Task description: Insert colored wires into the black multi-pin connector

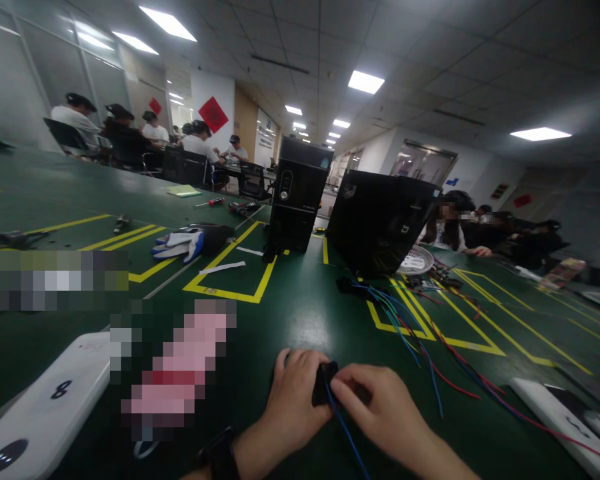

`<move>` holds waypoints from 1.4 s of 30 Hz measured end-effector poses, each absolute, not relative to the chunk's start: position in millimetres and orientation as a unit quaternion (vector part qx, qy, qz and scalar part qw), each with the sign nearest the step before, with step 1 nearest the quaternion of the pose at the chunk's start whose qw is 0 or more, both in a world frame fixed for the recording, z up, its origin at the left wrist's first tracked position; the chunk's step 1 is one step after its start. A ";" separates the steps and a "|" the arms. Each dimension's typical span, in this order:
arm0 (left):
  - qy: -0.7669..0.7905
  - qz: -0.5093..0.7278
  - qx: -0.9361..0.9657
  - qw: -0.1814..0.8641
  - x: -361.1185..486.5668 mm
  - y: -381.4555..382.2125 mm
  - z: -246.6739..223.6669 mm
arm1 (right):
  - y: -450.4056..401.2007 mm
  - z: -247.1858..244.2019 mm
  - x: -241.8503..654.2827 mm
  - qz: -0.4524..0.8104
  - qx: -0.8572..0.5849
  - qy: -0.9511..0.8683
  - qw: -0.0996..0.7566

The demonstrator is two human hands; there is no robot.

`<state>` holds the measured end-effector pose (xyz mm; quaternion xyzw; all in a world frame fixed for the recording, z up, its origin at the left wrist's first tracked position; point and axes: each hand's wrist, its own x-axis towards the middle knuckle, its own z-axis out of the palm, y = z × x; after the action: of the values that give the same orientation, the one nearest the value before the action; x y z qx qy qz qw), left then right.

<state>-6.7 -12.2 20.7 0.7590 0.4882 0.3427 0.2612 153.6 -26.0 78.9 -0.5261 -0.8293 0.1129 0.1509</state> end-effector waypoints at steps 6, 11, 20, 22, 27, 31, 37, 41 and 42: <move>0.493 0.342 0.757 0.259 -6.5 -13.1 19.0 | -50.2 56.9 150.2 0.236 -0.538 -0.790 0.175; 0.492 0.344 0.758 0.254 -5.6 -14.7 19.7 | -46.4 54.8 152.1 0.172 -0.566 -0.782 0.198; 0.490 0.348 0.761 0.245 -4.4 -13.1 17.7 | -49.5 54.1 148.5 0.151 -0.496 -0.820 0.244; 0.488 0.351 0.761 0.245 -4.8 -13.3 17.5 | -49.6 54.3 149.7 0.146 -0.486 -0.831 0.230; 0.483 0.344 0.765 0.251 -6.0 -14.2 19.4 | -45.9 58.0 158.8 0.120 -0.502 -0.832 0.206; 0.483 0.342 0.766 0.252 -5.7 -14.4 22.2 | -42.4 61.7 163.4 0.104 -0.537 -0.814 0.198; 0.486 0.336 0.768 0.248 -5.6 -15.1 22.6 | -43.5 62.9 158.4 0.119 -0.535 -0.796 0.257; 0.487 0.333 0.769 0.245 -5.6 -14.5 20.0 | -45.9 59.9 153.0 0.118 -0.492 -0.808 0.302; 0.487 0.331 0.770 0.246 -5.6 -14.2 19.6 | -46.3 59.0 152.1 0.115 -0.482 -0.815 0.302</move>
<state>-5.6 -14.2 19.6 0.7696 0.4874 0.3314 0.2456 152.1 -46.3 59.0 -0.4817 -0.8146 0.1146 0.3020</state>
